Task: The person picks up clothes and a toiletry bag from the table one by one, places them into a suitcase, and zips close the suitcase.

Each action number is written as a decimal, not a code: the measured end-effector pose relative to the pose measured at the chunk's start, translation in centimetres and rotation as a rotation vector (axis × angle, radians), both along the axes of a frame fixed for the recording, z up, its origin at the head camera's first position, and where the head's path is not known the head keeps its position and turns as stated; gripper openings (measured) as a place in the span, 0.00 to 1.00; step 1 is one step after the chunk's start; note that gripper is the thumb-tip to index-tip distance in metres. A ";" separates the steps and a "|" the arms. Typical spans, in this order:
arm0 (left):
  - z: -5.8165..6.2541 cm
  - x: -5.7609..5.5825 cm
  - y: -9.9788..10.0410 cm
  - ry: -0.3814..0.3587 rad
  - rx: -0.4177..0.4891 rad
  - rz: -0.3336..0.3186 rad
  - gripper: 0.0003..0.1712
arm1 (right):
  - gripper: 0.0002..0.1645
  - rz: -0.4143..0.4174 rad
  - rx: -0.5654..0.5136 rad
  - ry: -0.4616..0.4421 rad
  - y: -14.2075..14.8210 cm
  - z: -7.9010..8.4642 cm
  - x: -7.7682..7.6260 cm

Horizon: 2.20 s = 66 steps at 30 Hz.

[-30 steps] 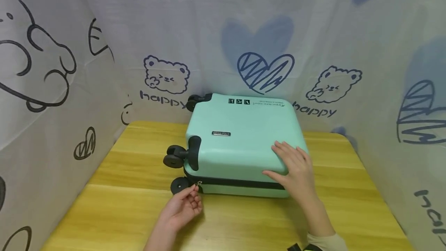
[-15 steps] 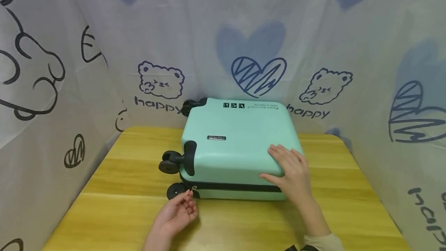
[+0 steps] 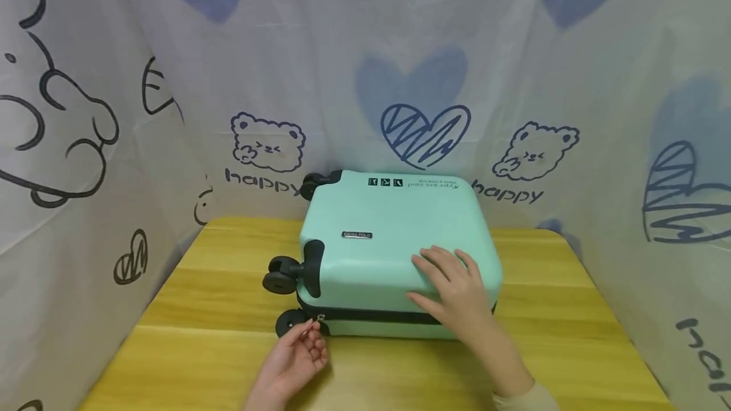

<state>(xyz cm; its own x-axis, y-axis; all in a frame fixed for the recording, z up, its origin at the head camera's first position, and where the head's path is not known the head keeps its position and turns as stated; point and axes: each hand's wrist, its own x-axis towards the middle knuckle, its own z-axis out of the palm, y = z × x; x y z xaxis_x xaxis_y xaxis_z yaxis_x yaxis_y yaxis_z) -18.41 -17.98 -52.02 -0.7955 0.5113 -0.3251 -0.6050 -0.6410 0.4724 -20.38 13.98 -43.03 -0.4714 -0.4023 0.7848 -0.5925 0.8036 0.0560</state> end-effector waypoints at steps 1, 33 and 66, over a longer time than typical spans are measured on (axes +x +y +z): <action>0.0 0.1 -0.1 -0.001 0.006 -0.002 0.19 | 0.38 0.020 0.021 -0.008 -0.6 0.2 -0.2; -0.5 0.5 -0.1 0.018 0.078 -0.014 0.21 | 0.47 0.156 0.669 -0.268 -15.2 4.7 -5.6; 1.5 -0.4 -3.0 -0.191 0.111 0.180 0.17 | 0.42 0.232 0.602 -0.397 -15.5 5.0 -5.7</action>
<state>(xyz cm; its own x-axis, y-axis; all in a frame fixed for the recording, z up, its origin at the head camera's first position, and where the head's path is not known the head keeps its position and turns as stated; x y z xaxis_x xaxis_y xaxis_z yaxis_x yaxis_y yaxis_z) -18.83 -21.00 -50.54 -0.8063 0.4084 -0.4279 -0.5482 -0.7877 0.2811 -26.05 -1.48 -37.98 -0.5239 -0.8311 0.1869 -0.8100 0.5539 0.1926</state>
